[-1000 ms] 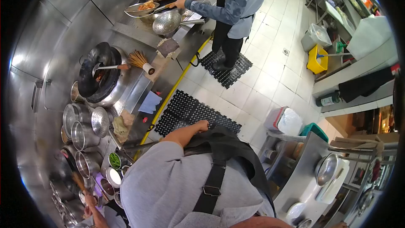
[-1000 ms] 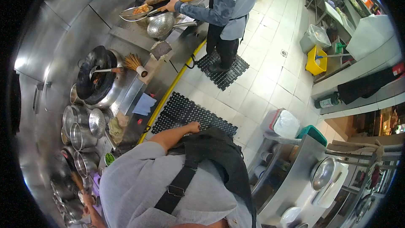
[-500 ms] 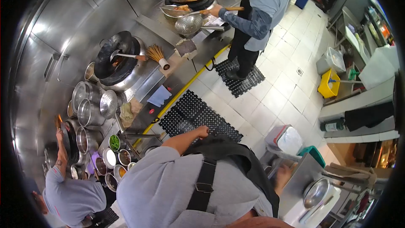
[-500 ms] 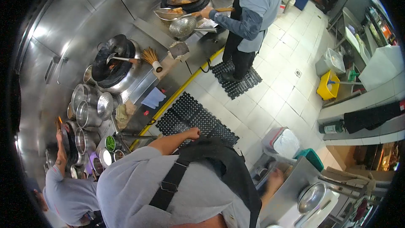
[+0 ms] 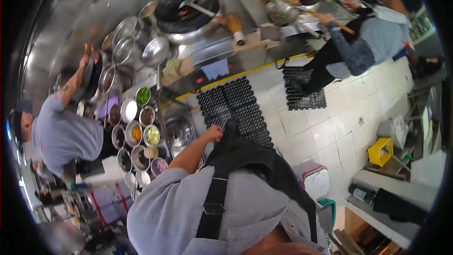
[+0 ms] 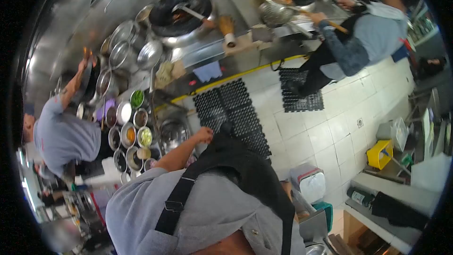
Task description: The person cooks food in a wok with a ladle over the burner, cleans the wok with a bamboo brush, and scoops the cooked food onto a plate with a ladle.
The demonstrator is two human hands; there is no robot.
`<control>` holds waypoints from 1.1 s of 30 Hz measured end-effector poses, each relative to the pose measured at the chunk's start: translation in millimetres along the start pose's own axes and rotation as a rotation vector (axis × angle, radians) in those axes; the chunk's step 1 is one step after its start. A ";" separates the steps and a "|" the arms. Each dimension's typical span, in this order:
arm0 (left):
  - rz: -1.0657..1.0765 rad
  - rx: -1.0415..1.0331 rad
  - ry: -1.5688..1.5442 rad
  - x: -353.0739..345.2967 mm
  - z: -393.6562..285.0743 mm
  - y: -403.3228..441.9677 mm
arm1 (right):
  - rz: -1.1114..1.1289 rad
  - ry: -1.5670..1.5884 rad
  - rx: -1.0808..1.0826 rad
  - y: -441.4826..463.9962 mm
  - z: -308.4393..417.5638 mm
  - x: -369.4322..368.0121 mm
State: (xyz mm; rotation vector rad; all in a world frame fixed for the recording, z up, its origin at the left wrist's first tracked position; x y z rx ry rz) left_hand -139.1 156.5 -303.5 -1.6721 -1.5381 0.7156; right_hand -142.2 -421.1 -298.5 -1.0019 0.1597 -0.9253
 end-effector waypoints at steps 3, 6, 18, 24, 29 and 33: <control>-0.317 -0.235 -0.389 65.2 -7.8 -13.7 | -0.032 -0.041 -0.016 6.8 5.7 35.1; -0.875 -0.408 0.121 168.8 -64.7 -46.9 | -0.066 -0.049 -0.002 16.0 28.0 53.6; -0.869 0.261 0.692 383.3 -178.9 -40.1 | 0.031 0.070 0.043 98.9 156.3 -49.7; -0.693 0.253 0.707 401.2 -175.7 -20.7 | -0.080 -0.093 -0.032 94.1 186.5 -63.9; -0.784 -0.198 0.364 400.1 -161.6 -40.8 | 0.072 -0.494 0.062 153.0 269.0 -37.9; -0.426 -0.483 -0.697 307.4 -193.0 -87.7 | -0.008 -0.422 0.574 198.0 432.2 -16.8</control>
Point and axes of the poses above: each hand's wrist, its own y-axis towards the middle knuckle, its own x-axis out of the back of the hand, z = x × y, the point moved 6 cm from there along y, towards the middle knuckle, and after that the axes turned 12 degrees about z, right-handed, at the moved point
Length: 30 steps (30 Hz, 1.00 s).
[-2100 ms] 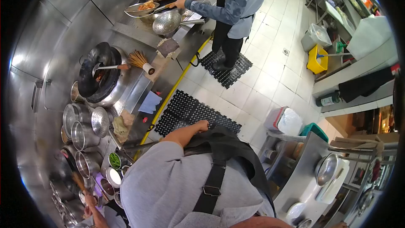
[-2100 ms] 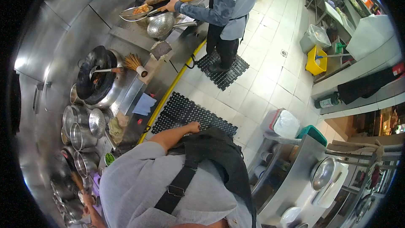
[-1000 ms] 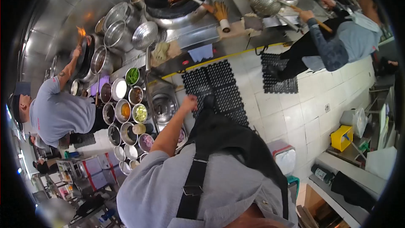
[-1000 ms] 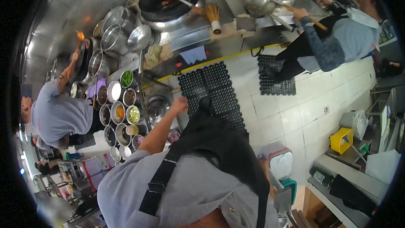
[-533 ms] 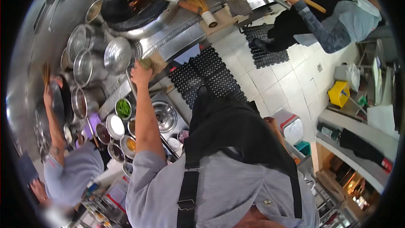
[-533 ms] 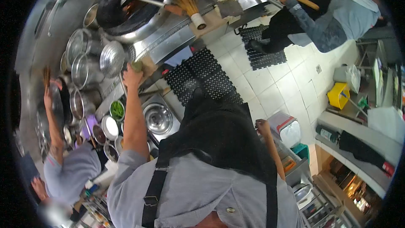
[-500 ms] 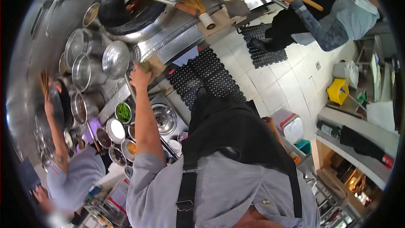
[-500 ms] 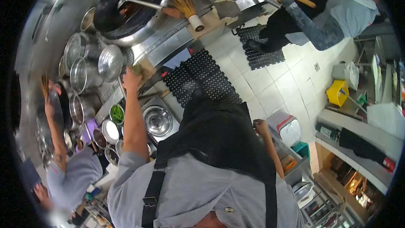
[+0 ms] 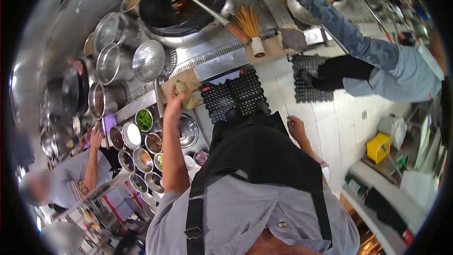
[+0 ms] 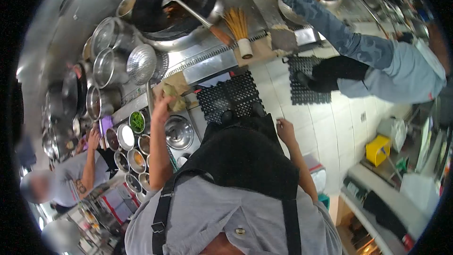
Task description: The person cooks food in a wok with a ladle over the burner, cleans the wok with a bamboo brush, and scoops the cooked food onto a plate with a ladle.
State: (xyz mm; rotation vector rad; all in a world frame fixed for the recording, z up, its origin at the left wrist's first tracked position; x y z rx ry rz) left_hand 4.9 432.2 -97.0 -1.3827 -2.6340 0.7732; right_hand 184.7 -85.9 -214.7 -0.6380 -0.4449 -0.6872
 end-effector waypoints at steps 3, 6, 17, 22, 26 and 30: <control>0.043 0.094 -0.513 -31.2 36.9 -38.7 | 0.026 0.053 0.317 75.5 171.7 71.7; -0.023 0.010 -0.859 -70.2 60.1 -65.9 | -0.022 0.013 0.712 113.2 300.0 115.5; 0.224 -0.060 -1.089 -109.9 16.4 -72.4 | 0.237 -0.401 0.355 333.5 401.6 43.9; 0.317 -0.097 -0.966 -79.8 -1.4 -52.0 | 0.098 -0.046 0.431 333.7 401.0 46.6; 0.391 -0.016 -1.037 -49.0 6.6 -18.3 | -0.039 0.044 0.342 337.7 401.8 53.7; 0.416 0.065 -1.010 -28.4 4.7 27.4 | 0.117 0.313 0.151 332.1 419.3 45.7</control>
Point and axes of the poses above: each hand's wrist, its own y-axis towards the middle knuckle, its own x-axis out of the back of the hand, z = x × y, the point moved 6 cm from there along y, towards the middle knuckle, and after that the axes turned 12 degrees about z, right-handed, at the moved point
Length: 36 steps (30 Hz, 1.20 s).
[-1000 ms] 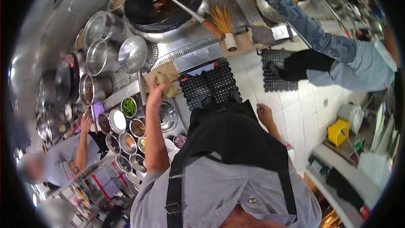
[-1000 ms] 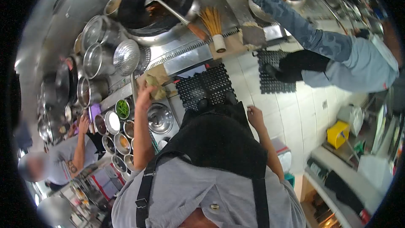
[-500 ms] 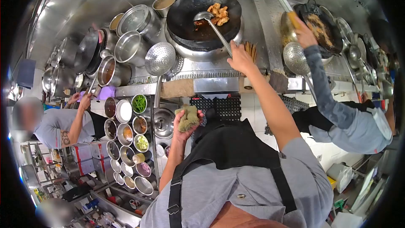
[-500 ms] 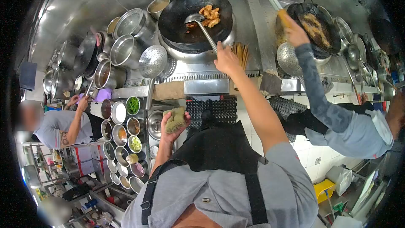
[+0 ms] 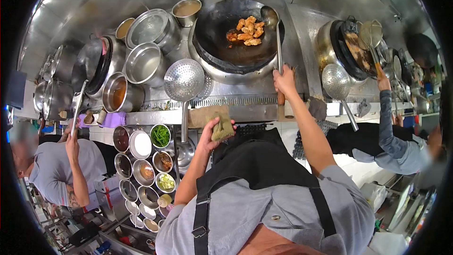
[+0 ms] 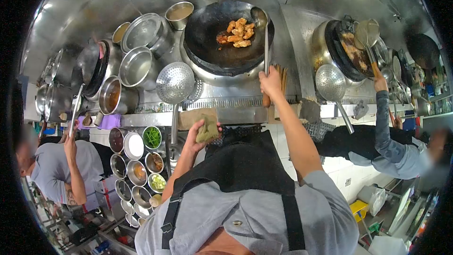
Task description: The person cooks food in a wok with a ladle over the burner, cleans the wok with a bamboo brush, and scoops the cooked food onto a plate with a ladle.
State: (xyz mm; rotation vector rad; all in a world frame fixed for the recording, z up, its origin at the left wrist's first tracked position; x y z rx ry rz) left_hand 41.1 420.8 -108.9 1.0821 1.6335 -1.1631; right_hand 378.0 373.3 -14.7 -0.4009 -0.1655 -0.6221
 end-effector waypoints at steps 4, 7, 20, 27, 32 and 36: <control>-0.073 -0.013 0.041 -15.5 -29.1 39.8 | 0.246 0.375 -0.035 -16.6 0.0 -35.6; -0.091 -0.002 0.006 -27.6 -46.8 78.1 | 0.390 0.384 -0.042 -31.1 -5.1 -41.8; -0.334 -0.071 0.086 -27.0 -89.7 241.1 | 0.313 -0.418 0.217 -109.1 19.1 44.5; -0.349 -0.061 0.081 -65.0 -74.3 181.7 | 0.489 -0.687 0.115 -81.4 50.1 65.9; -0.219 -0.165 0.303 -28.5 -48.3 152.4 | 0.291 -0.651 0.237 -19.6 18.2 39.5; -0.257 -0.210 0.271 -39.7 -25.3 119.7 | 0.272 -0.584 0.383 -38.5 15.5 42.0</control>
Point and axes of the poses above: each hand's wrist, its own y-axis towards the middle knuckle, its own x-axis out of the back of the hand, z = x × y, the point moved 6 cm from there along y, towards the middle knuckle, and after that the axes turned 12 degrees about z, right-handed, at the moved point
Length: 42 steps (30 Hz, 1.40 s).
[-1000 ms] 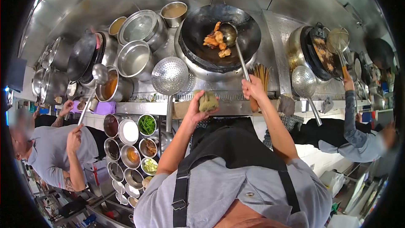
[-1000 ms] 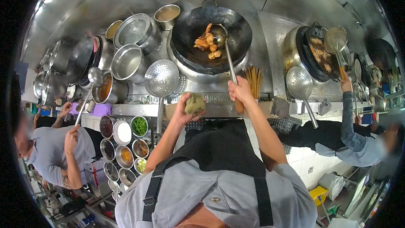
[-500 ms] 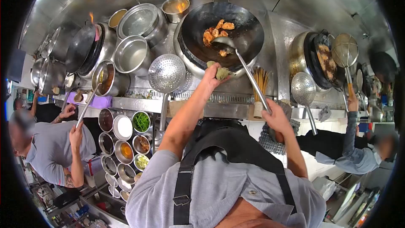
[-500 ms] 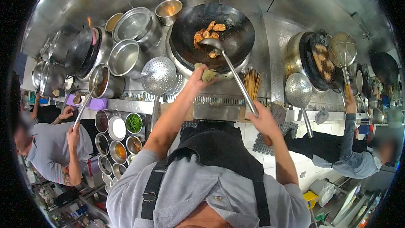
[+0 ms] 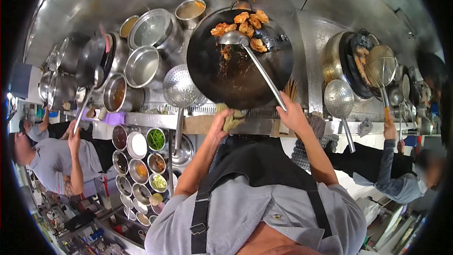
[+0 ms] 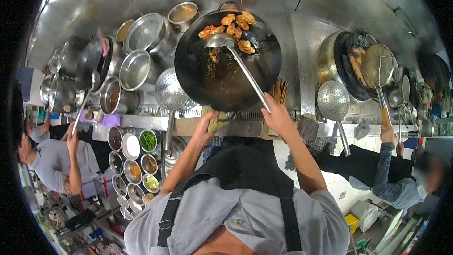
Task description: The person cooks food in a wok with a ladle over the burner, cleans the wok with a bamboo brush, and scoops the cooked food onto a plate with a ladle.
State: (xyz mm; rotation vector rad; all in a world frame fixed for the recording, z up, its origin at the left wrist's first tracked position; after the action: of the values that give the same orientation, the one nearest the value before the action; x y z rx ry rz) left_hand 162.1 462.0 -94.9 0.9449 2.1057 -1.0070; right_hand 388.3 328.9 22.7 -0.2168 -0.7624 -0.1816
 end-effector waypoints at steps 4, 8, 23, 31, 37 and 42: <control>-0.144 0.052 -0.137 -23.5 -33.8 29.9 | 0.137 0.252 -0.160 -36.0 8.0 -4.1; -0.117 0.117 -0.132 -59.7 -50.1 34.9 | 0.273 0.203 -0.207 -59.7 18.1 11.9; 0.010 0.019 -0.057 -7.2 -5.4 25.1 | 0.029 -0.074 -0.122 -28.6 2.3 -2.6; -0.021 0.126 -0.151 -55.4 -43.7 29.4 | 0.274 0.019 -0.032 -55.9 44.8 37.3; 0.084 -0.028 -0.042 1.1 -9.6 62.4 | 0.207 -0.151 -0.242 -5.0 26.3 7.9; 0.033 -0.065 0.017 -1.6 13.9 -8.1 | 0.045 -0.089 -0.135 -16.8 26.4 4.5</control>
State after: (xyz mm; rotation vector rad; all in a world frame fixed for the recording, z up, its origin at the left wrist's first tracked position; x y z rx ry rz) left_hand 159.5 446.4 -97.9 0.9561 2.1171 -0.9111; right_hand 369.9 319.2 46.6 -0.3714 -0.8342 -0.1819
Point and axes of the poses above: each hand's wrist, its own y-axis towards the middle knuckle, its own x-axis out of the back of the hand, z = x × y, the point moved 6 cm from there along y, towards the middle knuckle, and after that the axes turned 12 degrees about z, right-handed, at the moved point
